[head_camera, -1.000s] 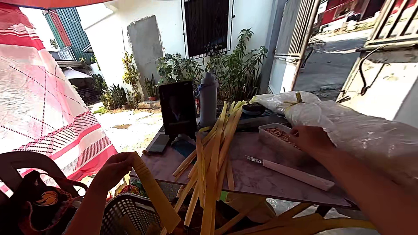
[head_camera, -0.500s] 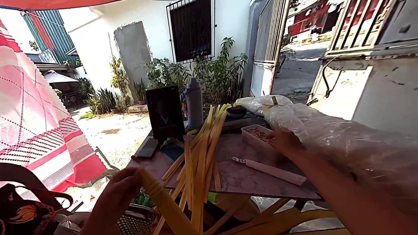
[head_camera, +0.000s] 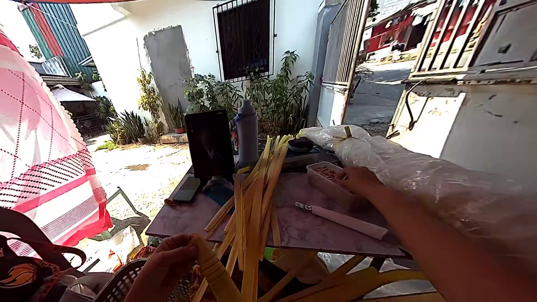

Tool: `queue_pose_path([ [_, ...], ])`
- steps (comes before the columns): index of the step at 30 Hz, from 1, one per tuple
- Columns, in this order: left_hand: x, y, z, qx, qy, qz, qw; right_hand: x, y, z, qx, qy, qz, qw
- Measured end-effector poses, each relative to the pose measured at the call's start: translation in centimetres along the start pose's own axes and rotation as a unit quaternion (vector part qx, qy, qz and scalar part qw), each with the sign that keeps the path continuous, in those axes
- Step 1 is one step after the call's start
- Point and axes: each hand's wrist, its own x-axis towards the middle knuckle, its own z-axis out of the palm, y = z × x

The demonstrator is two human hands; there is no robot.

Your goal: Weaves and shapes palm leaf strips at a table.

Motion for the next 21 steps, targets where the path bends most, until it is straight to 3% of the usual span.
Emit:
queue_pose_path([
  [11,-1.5,-0.9,-0.5,-0.007,-0.082,-0.027,0.996,-1.3,-1.5,0.2,0.032,0.086,0.012,0.996],
  [21,-2.0,-3.0,-0.7,-0.03,-0.03,-0.028,0.999,-1.7,-2.9,-0.5,0.036,0.089,0.039,0.995],
])
